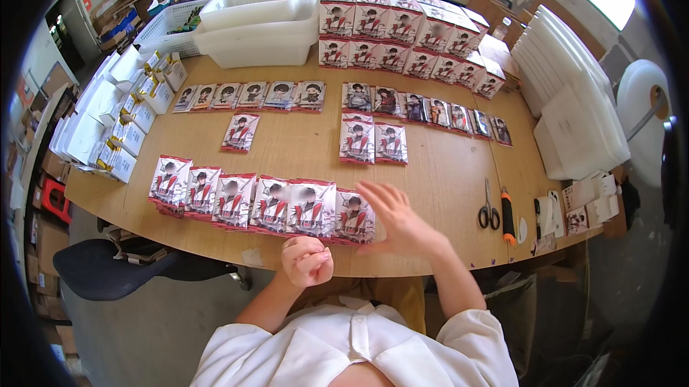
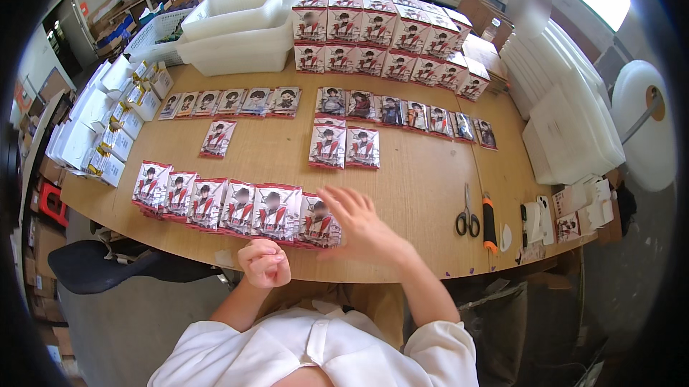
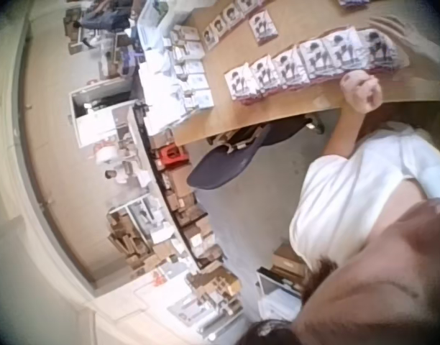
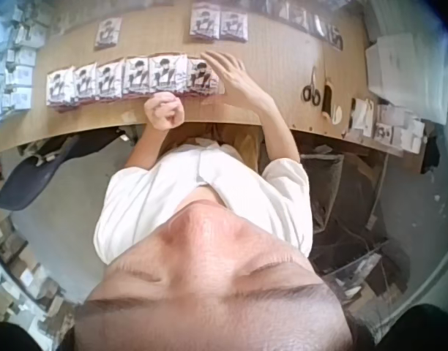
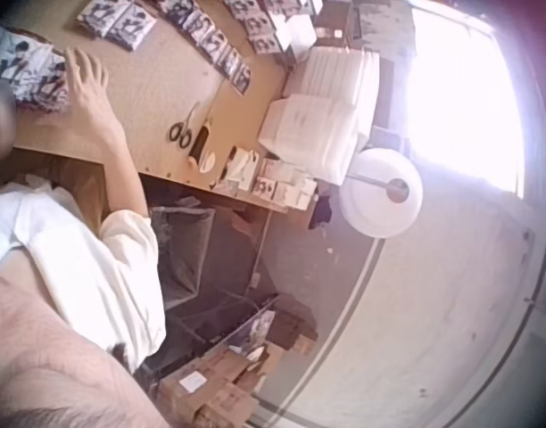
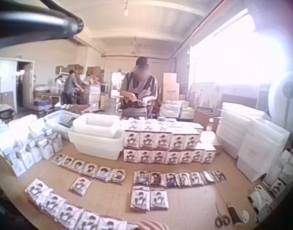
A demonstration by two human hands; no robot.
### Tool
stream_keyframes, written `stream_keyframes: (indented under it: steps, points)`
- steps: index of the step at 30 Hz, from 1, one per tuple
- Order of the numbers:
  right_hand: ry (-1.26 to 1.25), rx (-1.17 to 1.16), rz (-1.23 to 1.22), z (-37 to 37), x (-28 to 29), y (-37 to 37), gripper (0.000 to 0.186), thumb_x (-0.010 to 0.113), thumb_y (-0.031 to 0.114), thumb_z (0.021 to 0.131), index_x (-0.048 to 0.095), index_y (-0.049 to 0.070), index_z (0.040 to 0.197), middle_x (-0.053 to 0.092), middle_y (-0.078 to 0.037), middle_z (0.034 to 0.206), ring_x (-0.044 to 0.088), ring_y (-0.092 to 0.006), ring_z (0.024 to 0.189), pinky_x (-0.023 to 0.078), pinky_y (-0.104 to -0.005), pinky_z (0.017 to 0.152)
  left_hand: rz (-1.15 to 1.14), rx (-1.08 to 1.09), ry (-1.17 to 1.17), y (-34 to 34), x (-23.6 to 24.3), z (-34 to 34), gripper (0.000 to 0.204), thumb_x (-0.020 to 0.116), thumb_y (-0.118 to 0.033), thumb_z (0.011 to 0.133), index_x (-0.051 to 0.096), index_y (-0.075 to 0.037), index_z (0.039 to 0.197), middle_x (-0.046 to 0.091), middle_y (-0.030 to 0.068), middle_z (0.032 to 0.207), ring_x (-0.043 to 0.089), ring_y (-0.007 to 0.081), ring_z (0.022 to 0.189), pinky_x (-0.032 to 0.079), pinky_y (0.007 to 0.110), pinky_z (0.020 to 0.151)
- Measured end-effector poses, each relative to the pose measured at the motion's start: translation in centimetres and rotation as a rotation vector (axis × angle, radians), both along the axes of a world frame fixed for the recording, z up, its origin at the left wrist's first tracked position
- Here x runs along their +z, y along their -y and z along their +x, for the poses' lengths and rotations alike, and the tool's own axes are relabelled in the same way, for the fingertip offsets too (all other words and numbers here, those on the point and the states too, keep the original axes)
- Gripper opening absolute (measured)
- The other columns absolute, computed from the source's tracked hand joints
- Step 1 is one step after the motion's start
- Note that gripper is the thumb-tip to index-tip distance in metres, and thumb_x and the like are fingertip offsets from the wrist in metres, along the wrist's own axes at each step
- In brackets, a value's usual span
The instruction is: The person opens small boxes, removes sealed packets, and places them into white plastic trays. They also use a white plastic tool to open sealed packets and arrange them on the table.
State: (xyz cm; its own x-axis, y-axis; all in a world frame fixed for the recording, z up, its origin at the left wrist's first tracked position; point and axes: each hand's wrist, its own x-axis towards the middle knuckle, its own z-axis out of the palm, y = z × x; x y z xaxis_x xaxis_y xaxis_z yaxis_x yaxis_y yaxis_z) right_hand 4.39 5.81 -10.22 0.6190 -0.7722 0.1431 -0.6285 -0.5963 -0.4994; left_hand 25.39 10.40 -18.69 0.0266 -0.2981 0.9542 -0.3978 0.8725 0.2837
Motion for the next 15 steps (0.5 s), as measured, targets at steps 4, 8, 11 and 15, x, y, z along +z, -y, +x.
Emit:
stream_keyframes:
  steps: [4,8,11,15]
  points:
    - [0.061,-0.049,0.018,0.3,-2.3,-1.5,0.108,0.083,0.032,0.063,0.02,0.005,0.146,0.035,-0.02,0.141,0.027,-0.0382,0.133,0.025,-0.0479,0.109,-0.018,0.049,0.026,-0.1,0.0,-0.1,0.031,0.065,0.006,0.071,0.055,-0.009,0.096,0.047,0.007,0.094,0.056,0.0165,0.06,0.048,0.027,0.054]
    - [0.138,-0.077,-0.015,0.3,-2.8,-1.6,0.107,0.082,0.03,0.063,0.02,0.005,0.146,0.033,-0.02,0.141,0.026,-0.039,0.133,0.024,-0.0474,0.109,-0.048,0.11,0.064,-0.2,0.2,0.1,0.029,0.066,0.004,0.07,0.055,-0.009,0.094,0.048,0.0069,0.093,0.056,0.0175,0.06,0.048,0.027,0.053]
    - [0.173,-0.087,0.018,0.4,-3.1,-1.6,0.107,0.082,0.027,0.064,0.018,0.005,0.146,0.031,-0.021,0.14,0.026,-0.0402,0.132,0.024,-0.0475,0.109,-0.068,0.144,0.097,-0.4,0.5,0.1,0.027,0.066,0.003,0.07,0.056,-0.009,0.092,0.049,0.0069,0.091,0.056,0.0178,0.06,0.049,0.027,0.053]
    - [0.238,-0.159,-0.066,-0.3,-2.7,-2.8,0.107,0.084,0.021,0.062,0.018,0.005,0.145,0.028,-0.024,0.139,0.03,-0.043,0.128,0.032,-0.0474,0.105,-0.02,0.121,0.153,-1.0,1.5,-0.7,0.028,0.068,0.002,0.071,0.058,-0.007,0.096,0.054,0.0078,0.091,0.058,0.0202,0.065,0.049,0.03,0.057]
